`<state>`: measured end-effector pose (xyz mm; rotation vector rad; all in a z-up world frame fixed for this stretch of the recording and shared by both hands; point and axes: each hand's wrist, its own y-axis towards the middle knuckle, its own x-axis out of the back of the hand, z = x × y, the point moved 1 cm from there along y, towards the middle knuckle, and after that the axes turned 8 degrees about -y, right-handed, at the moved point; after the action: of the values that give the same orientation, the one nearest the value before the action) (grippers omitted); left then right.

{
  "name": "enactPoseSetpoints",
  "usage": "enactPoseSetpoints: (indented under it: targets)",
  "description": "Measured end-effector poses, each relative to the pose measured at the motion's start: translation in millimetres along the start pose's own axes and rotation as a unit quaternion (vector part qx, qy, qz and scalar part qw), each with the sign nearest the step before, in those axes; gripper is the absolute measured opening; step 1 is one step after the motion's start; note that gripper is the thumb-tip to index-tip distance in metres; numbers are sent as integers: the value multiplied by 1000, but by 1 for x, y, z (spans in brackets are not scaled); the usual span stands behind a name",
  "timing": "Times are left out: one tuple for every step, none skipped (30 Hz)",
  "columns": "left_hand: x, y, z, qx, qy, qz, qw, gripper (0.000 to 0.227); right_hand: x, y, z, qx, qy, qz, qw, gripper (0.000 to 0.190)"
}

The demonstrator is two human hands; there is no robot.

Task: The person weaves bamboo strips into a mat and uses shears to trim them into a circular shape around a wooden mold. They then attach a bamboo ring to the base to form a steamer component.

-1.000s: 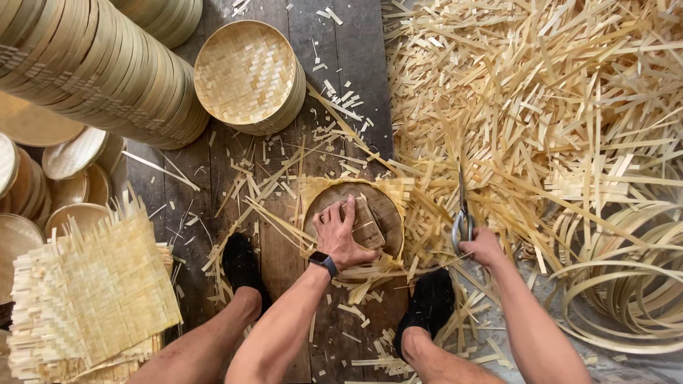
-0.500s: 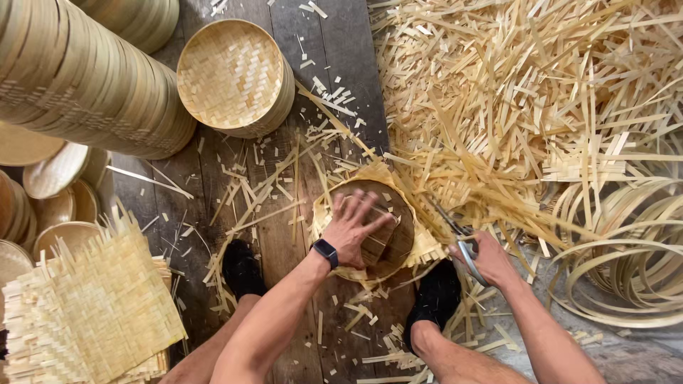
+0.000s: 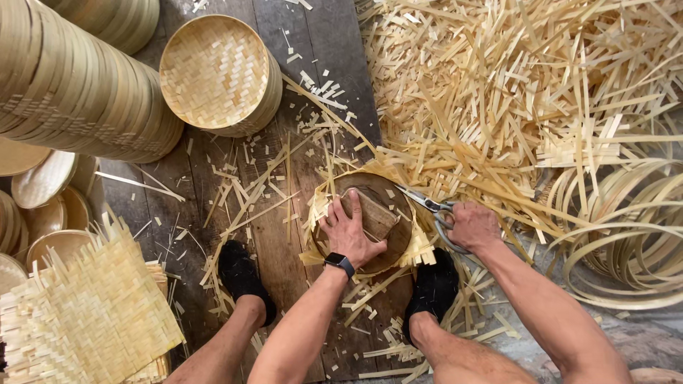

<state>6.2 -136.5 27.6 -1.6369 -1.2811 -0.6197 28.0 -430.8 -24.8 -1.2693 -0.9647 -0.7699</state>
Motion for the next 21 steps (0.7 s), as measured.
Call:
enactPoseSetpoints:
  targets:
    - [-1, 0, -2, -4, 5, 1, 1000, 153, -3, -3, -4, 10, 9, -43, 999, 46]
    - [0, 1, -2, -8, 11, 1, 1000, 153, -4, -3, -3, 5, -7, -33, 999, 51]
    - [0, 1, -2, -11, 17, 1, 1000, 154, -1, -3, -1, -1, -22, -23, 999, 57]
    - [0, 1, -1, -26, 22, 17, 999, 156, 2, 1, 5, -6, -37, -14, 999, 63]
    - [0, 1, -1, -42, 27, 33, 998, 157, 6, 6, 13, 2, -67, -49, 997, 64]
    - [0, 1, 0, -58, 33, 50, 997, 158, 7, 13, 22, 8, -95, -85, 992, 66]
    - [1, 2, 1, -58, 36, 51, 996, 158, 4, 17, 26, 15, -124, -120, 985, 67]
    - [1, 3, 1, -59, 39, 53, 996, 158, -2, 17, 21, 19, -119, -78, 990, 58]
    - [1, 3, 3, -61, 42, 55, 996, 158, -12, 17, 13, 24, -114, -37, 992, 50]
    - [4, 2, 6, -95, 47, 54, 993, 158, -21, 16, 3, 31, -111, 6, 993, 44]
    - [8, 0, 13, -130, 52, 54, 989, 158, -28, 15, -9, 39, -105, -14, 994, 42]
    - [11, -2, 17, -162, 58, 53, 984, 158, -32, 12, -18, 48, -99, -32, 993, 41]
    - [9, -3, 17, -155, 67, 56, 984, 158, -33, 11, -22, 57, -92, -51, 993, 40]
    - [8, -1, 15, -151, 75, 59, 984, 158, -31, 11, -19, 47, -88, -23, 995, 45]
    - [8, 0, 14, -147, 84, 62, 984, 158, -27, 9, -13, 35, -84, 6, 996, 50]
    - [8, 1, 14, -146, 85, 68, 983, 159, -23, 9, -3, 22, -80, 33, 996, 55]
    - [9, 2, 13, -144, 85, 74, 983, 159, -18, 12, 10, 27, -86, -6, 996, 54]
    - [8, 2, 14, -140, 86, 81, 983, 159, -16, 15, 22, 34, -91, -45, 994, 53]
    - [8, 1, 13, -142, 84, 80, 983, 158, -16, 15, 27, 40, -96, -84, 991, 52]
    - [9, 2, 13, -145, 84, 77, 983, 158, -19, 16, 27, 34, -97, -72, 992, 45]
    - [10, 2, 14, -148, 85, 75, 983, 157, -25, 17, 24, 28, -97, -61, 993, 39]
